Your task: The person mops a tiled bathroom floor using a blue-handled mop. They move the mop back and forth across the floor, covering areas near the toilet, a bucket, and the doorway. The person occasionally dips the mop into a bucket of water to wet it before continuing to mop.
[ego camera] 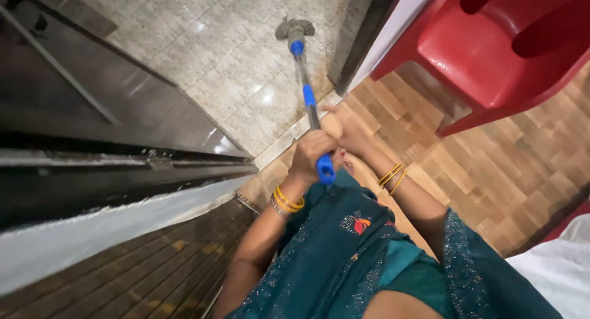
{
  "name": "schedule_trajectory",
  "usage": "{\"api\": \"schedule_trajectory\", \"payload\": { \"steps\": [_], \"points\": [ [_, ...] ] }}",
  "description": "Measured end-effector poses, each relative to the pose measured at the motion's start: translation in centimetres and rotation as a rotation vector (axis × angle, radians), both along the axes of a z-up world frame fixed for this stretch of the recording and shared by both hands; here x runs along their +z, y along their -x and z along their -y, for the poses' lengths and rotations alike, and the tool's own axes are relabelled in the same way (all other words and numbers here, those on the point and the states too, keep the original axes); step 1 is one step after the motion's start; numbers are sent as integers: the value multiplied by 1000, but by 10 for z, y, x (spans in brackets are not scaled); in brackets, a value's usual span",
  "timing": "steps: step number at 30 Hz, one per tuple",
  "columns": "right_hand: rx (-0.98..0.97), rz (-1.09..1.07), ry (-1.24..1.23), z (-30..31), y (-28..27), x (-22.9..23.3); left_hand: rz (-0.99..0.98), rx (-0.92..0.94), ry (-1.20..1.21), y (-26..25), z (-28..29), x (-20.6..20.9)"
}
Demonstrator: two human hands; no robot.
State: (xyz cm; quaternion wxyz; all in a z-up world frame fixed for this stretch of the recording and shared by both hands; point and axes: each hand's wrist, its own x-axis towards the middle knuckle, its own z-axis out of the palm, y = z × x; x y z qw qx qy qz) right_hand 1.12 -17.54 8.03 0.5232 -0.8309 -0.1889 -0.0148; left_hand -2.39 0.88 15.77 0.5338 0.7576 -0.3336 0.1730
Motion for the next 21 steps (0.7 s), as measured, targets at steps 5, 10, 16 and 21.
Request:
{"api": "schedule_trajectory", "payload": {
  "steps": [5, 10, 16, 21],
  "points": [
    [298, 185, -70, -34, 0, -81, 147, 58, 205, 2, 8, 0],
    [344, 222, -180, -15, -19, -138, 241, 21, 179, -10, 16, -49],
    [249, 180, -53, -4, -66, -125, 16, -51, -177, -32, 8, -41],
    [109, 281, -32, -27, -68, -62, -51, -274, -123, -11, 4, 26]
  ]
}}
